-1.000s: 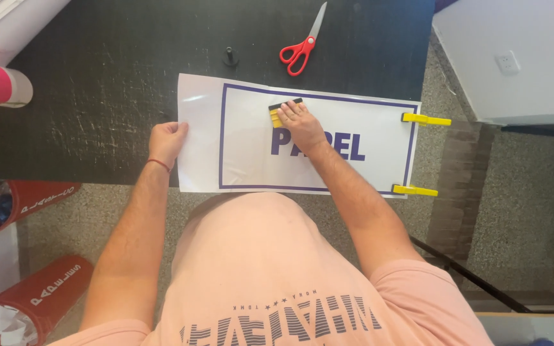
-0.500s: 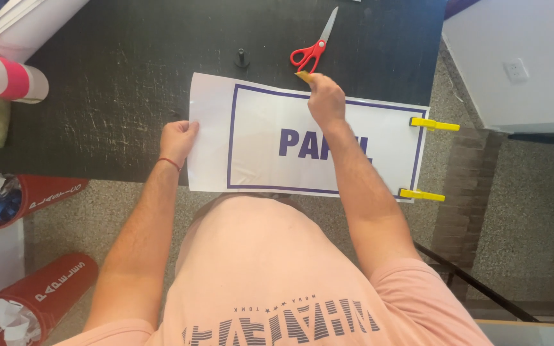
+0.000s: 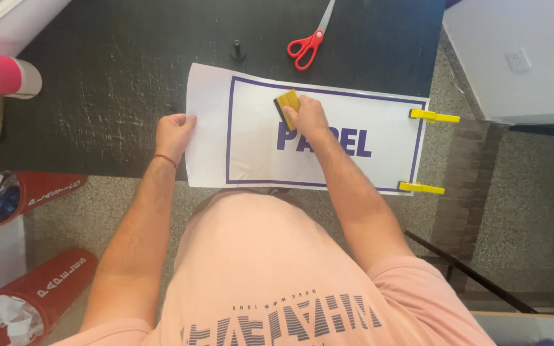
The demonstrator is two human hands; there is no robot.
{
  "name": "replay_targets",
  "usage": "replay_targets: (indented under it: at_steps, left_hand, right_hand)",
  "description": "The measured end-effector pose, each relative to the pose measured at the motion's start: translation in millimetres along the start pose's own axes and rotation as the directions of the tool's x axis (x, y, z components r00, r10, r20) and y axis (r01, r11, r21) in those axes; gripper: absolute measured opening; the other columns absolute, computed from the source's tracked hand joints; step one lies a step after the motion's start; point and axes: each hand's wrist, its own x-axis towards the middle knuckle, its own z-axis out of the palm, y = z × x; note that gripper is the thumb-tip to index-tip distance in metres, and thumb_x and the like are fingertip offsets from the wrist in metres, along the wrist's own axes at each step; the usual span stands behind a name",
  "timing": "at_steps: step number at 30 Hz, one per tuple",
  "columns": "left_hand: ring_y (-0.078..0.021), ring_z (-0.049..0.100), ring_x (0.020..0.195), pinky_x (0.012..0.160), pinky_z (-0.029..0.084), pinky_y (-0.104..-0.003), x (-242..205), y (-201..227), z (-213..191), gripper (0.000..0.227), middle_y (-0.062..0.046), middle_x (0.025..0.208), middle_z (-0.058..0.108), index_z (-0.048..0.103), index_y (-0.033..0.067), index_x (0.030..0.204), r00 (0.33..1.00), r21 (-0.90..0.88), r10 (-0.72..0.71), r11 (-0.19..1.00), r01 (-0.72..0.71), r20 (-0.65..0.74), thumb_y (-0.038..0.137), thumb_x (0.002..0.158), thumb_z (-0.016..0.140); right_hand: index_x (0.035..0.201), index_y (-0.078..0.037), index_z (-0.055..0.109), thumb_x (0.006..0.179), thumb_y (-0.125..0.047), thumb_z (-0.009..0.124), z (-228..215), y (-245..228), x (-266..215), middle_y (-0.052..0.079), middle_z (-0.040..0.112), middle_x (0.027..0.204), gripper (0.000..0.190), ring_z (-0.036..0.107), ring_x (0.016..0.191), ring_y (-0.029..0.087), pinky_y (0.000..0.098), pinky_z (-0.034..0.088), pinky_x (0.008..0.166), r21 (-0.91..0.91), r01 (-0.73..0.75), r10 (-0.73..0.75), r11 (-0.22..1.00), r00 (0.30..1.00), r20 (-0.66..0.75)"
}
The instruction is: The person retrieves a squeegee and scissors from a bag, then applies a clear transfer sheet over a 'PAPEL' sign. They smooth the sheet with the squeegee, trim the excess with scissors, and peel off the backing to leave the sticker applied.
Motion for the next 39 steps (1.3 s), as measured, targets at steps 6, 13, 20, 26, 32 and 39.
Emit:
replay_targets:
  at_steps: [6, 13, 20, 26, 32, 39]
  left_hand:
    - [-0.0190, 0.082, 0.101, 0.089, 0.063, -0.037, -12.4, 13.3, -2.1, 0.032, -0.008, 0.099, 0.086, 0.088, 0.0108, 0.120, 0.999, -0.010, 0.041, 0.999, -0.042, -0.005, 0.038, 0.110, 0.074]
    - [-0.0220, 0.084, 0.102, 0.092, 0.064, -0.039, -36.6, 50.4, -4.3, 0.033, -0.009, 0.101, 0.086, 0.086, 0.0080, 0.129, 0.999, -0.031, 0.034, 0.999, -0.035, -0.019, 0.034, 0.111, 0.075]
    - [-0.0252, 0.084, 0.103, 0.090, 0.066, -0.040, -74.1, 91.0, -7.4, 0.035, -0.011, 0.107, 0.086, 0.083, 0.0093, 0.134, 0.999, -0.021, 0.052, 0.998, -0.053, -0.010, 0.037, 0.116, 0.072]
    - [-0.0216, 0.079, 0.102, 0.083, 0.066, -0.037, -92.8, 106.8, 43.3, 0.031, -0.013, 0.108, 0.085, 0.083, 0.0066, 0.127, 0.965, -0.178, 0.255, 0.954, -0.241, 0.059, 0.035, 0.119, 0.073]
    - [-0.0277, 0.083, 0.110, 0.088, 0.066, -0.041, -115.7, 142.9, 93.8, 0.053, -0.011, 0.127, 0.085, 0.074, 0.0142, 0.140, 0.905, -0.190, 0.285, 0.954, -0.234, 0.315, 0.059, 0.115, 0.061]
    - [-0.0404, 0.076, 0.125, 0.101, 0.067, -0.059, -121.0, 119.9, 178.3, 0.078, -0.014, 0.134, 0.064, 0.061, 0.0078, 0.148, 0.980, 0.584, 0.156, 0.787, -0.197, 0.120, 0.060, 0.097, 0.088]
  right_hand:
    - [0.101, 0.005, 0.080, 0.106, -0.051, 0.080, 17.3, 14.6, -66.3, 0.027, 0.077, 0.083, 0.057, 0.084, 0.085, 0.043, 0.0512, 0.070, 0.069, -0.089, 0.039, -0.029, 0.995, 0.993, 0.111]
    - [0.095, 0.002, 0.077, 0.103, -0.056, 0.077, 57.3, 22.4, -162.1, 0.028, 0.076, 0.082, 0.059, 0.083, 0.087, 0.049, 0.0593, 0.066, 0.075, -0.087, 0.051, -0.032, 0.995, 0.977, 0.210]
    - [0.095, -0.006, 0.076, 0.097, -0.058, 0.083, 53.4, 40.3, -192.9, 0.023, 0.079, 0.088, 0.052, 0.081, 0.094, 0.047, 0.0568, 0.061, 0.079, 0.097, -0.060, 0.035, 0.993, 0.969, 0.243]
    - [0.114, -0.014, 0.081, 0.105, -0.057, 0.080, 21.5, 62.4, -144.8, 0.010, 0.087, 0.103, 0.043, 0.085, 0.099, 0.030, 0.0439, 0.068, 0.080, 0.288, -0.275, 0.238, 0.917, 0.958, 0.157]
    - [0.122, -0.006, 0.078, 0.108, -0.041, 0.079, 24.2, 87.3, -114.7, 0.015, 0.085, 0.103, 0.038, 0.084, 0.101, 0.036, 0.0461, 0.072, 0.078, 0.340, -0.258, 0.215, 0.904, 0.963, 0.159]
    - [0.119, -0.001, 0.081, 0.107, -0.034, 0.079, 55.1, 155.5, -112.5, 0.020, 0.084, 0.108, 0.035, 0.080, 0.111, 0.046, 0.0581, 0.067, 0.096, 0.341, -0.235, 0.203, 0.910, 0.971, 0.126]
